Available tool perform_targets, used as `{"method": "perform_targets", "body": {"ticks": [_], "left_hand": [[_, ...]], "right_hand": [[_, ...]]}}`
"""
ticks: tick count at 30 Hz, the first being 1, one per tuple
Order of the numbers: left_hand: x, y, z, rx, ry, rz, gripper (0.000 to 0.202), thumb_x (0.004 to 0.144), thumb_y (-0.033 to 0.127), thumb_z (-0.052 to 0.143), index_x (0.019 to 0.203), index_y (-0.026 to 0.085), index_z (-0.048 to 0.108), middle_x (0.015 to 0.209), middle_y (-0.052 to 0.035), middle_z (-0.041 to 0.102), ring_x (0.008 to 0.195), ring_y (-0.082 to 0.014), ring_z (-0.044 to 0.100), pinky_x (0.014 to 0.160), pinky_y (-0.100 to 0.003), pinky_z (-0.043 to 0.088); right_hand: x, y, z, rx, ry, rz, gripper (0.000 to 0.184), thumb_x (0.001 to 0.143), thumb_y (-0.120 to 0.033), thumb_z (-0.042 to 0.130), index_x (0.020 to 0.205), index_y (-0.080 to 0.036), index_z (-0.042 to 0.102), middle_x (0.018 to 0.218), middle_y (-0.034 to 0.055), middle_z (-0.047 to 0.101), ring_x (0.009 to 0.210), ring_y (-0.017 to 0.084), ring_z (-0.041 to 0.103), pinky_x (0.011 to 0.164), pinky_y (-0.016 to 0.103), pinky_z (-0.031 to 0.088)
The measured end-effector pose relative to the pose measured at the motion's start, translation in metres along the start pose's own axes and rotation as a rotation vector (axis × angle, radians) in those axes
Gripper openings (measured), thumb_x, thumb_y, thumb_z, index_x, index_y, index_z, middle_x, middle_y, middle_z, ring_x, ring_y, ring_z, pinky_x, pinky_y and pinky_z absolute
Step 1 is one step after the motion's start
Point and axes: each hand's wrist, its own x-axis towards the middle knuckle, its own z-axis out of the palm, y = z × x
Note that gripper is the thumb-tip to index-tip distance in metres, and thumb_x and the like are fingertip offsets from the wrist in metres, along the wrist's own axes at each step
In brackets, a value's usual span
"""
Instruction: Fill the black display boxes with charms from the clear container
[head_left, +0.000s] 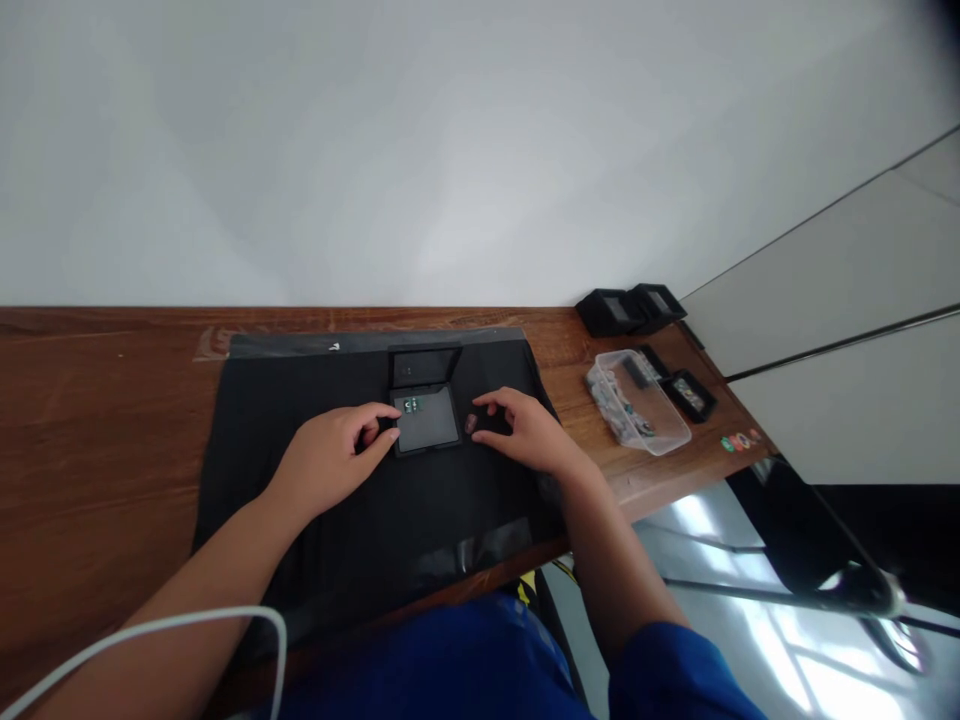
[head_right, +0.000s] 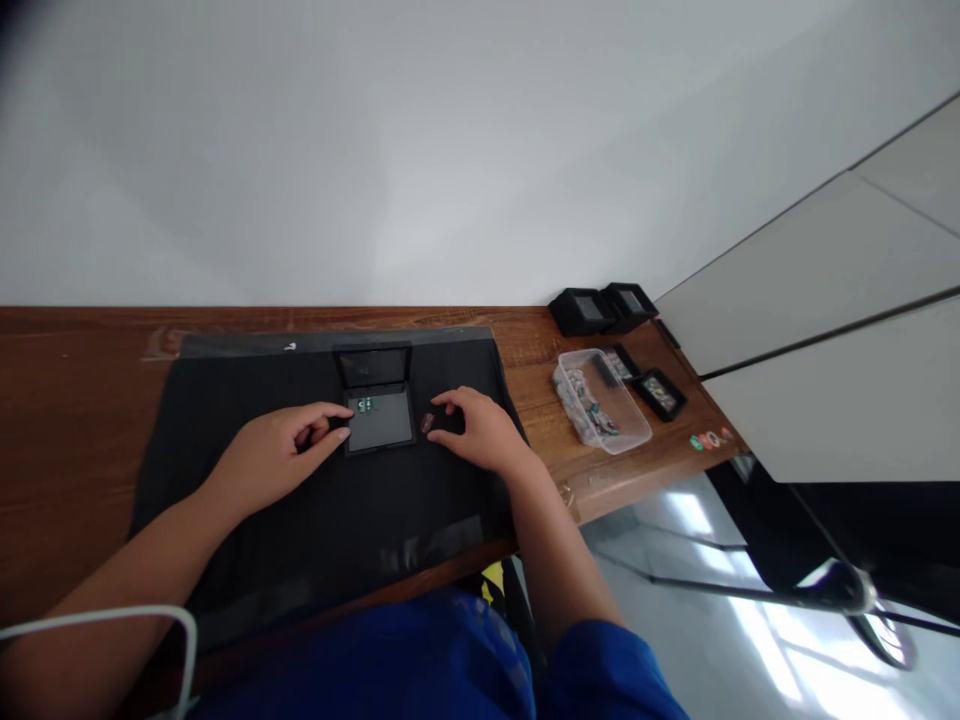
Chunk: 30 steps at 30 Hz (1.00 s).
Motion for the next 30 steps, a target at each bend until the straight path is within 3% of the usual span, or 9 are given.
{"method": "perform_targets", "body": {"ticks": [9, 20, 25, 30], "left_hand": [[-0.001, -0.002, 0.000, 0.018, -0.010, -0.003, 0.045, 0.094, 0.058, 0.055, 0.116, 0.029, 0.083, 0.073, 0.0007, 0.064, 0.065, -0.0199, 0.056, 0.064, -0.032, 0.039], [-0.001, -0.001, -0.001, 0.023, -0.023, 0.013, 0.045, 0.094, 0.057, 0.056, 0.117, 0.030, 0.082, 0.076, 0.0003, 0.066, 0.066, -0.0206, 0.058, 0.065, -0.033, 0.040], [-0.001, -0.002, 0.000, 0.020, -0.027, 0.017, 0.043, 0.093, 0.057, 0.057, 0.118, 0.031, 0.081, 0.079, -0.0003, 0.068, 0.069, -0.0216, 0.060, 0.067, -0.034, 0.042], [0.000, -0.002, 0.000, 0.030, -0.027, 0.024, 0.045, 0.093, 0.057, 0.056, 0.119, 0.030, 0.081, 0.080, -0.0009, 0.069, 0.069, -0.0218, 0.060, 0.067, -0.034, 0.042]], "right_hand": [[0.008, -0.013, 0.011, -0.034, 0.002, -0.035, 0.009, 0.092, -0.019, 0.082, 0.100, -0.021, 0.078, 0.101, 0.0037, 0.074, 0.094, 0.018, 0.068, 0.082, 0.030, 0.047], [0.006, -0.014, 0.002, -0.076, 0.012, -0.053, 0.012, 0.094, -0.020, 0.082, 0.087, -0.022, 0.073, 0.083, -0.0021, 0.071, 0.070, 0.012, 0.055, 0.068, 0.026, 0.037], [0.010, -0.021, 0.004, -0.082, 0.099, -0.102, 0.007, 0.102, -0.020, 0.071, 0.097, -0.024, 0.075, 0.095, 0.0014, 0.077, 0.077, 0.015, 0.063, 0.073, 0.028, 0.043], [0.024, -0.032, 0.024, -0.193, 0.154, -0.296, 0.015, 0.108, -0.022, 0.062, 0.102, -0.026, 0.075, 0.107, 0.0041, 0.083, 0.098, 0.021, 0.073, 0.089, 0.033, 0.053]]}}
